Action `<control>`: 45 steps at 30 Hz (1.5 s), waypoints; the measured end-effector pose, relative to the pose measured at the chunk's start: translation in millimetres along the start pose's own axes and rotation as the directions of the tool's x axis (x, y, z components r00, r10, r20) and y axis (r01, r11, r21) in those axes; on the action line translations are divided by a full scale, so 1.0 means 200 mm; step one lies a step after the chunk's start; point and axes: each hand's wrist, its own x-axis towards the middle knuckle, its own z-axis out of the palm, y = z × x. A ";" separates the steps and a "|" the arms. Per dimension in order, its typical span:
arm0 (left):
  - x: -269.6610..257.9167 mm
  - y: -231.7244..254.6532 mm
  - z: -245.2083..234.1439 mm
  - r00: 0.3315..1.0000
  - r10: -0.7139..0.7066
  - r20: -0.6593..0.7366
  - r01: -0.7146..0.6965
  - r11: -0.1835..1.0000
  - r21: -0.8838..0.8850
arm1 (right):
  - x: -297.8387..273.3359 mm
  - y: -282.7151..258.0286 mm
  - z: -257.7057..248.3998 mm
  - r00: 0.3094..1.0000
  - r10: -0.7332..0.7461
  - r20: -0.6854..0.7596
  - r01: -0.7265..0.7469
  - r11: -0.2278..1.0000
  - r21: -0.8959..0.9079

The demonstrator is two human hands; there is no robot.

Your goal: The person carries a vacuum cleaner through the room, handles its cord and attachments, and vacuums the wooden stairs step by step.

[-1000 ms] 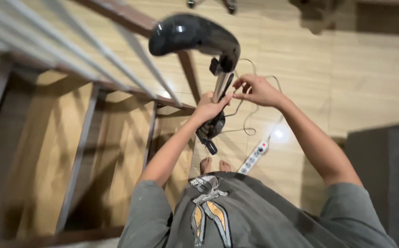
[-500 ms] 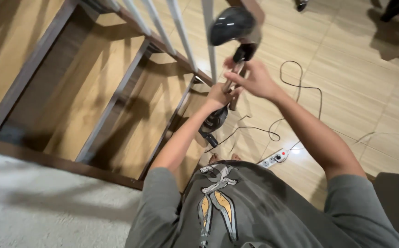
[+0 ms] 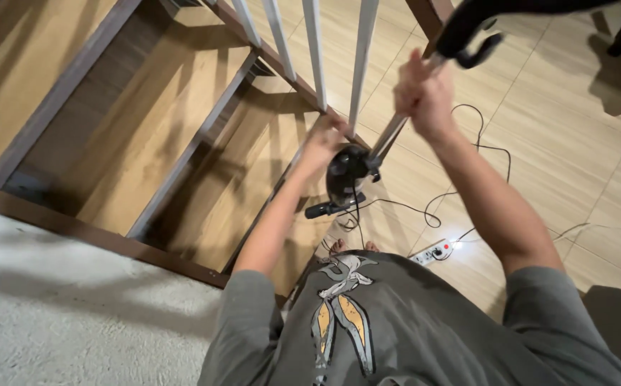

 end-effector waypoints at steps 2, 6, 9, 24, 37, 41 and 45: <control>-0.04 -0.26 -0.05 0.993 -0.112 -0.036 0.115 0.985 0.127 | -0.01 -0.08 -0.06 0.999 0.029 0.025 -0.030 0.999 0.032; -0.13 -0.64 0.12 0.960 -0.252 0.124 0.225 0.954 0.195 | 0.00 -0.20 -0.15 0.993 0.009 0.115 -0.017 0.998 0.067; -0.06 -0.69 0.33 0.960 -0.032 0.277 -0.021 0.982 0.188 | -0.04 -0.25 -0.18 0.992 0.020 0.125 -0.028 0.998 0.062; 0.02 -0.74 0.62 0.979 -0.036 0.203 -0.039 0.935 0.353 | -0.16 -0.31 -0.36 1.000 -0.016 -0.027 0.017 0.999 0.034; 0.04 -0.68 0.60 0.876 -0.337 0.346 0.009 0.727 0.687 | -0.14 -0.14 -0.33 0.986 0.046 0.159 -0.068 0.988 0.140; 0.04 -0.60 0.56 0.746 -0.495 0.446 0.082 0.732 0.676 | -0.09 -0.13 -0.32 0.975 0.089 0.201 -0.121 0.981 0.150; 0.07 -0.27 0.45 0.816 -0.331 0.475 -0.061 0.767 0.639 | -0.03 -0.09 -0.29 0.971 0.154 0.184 -0.180 0.974 0.136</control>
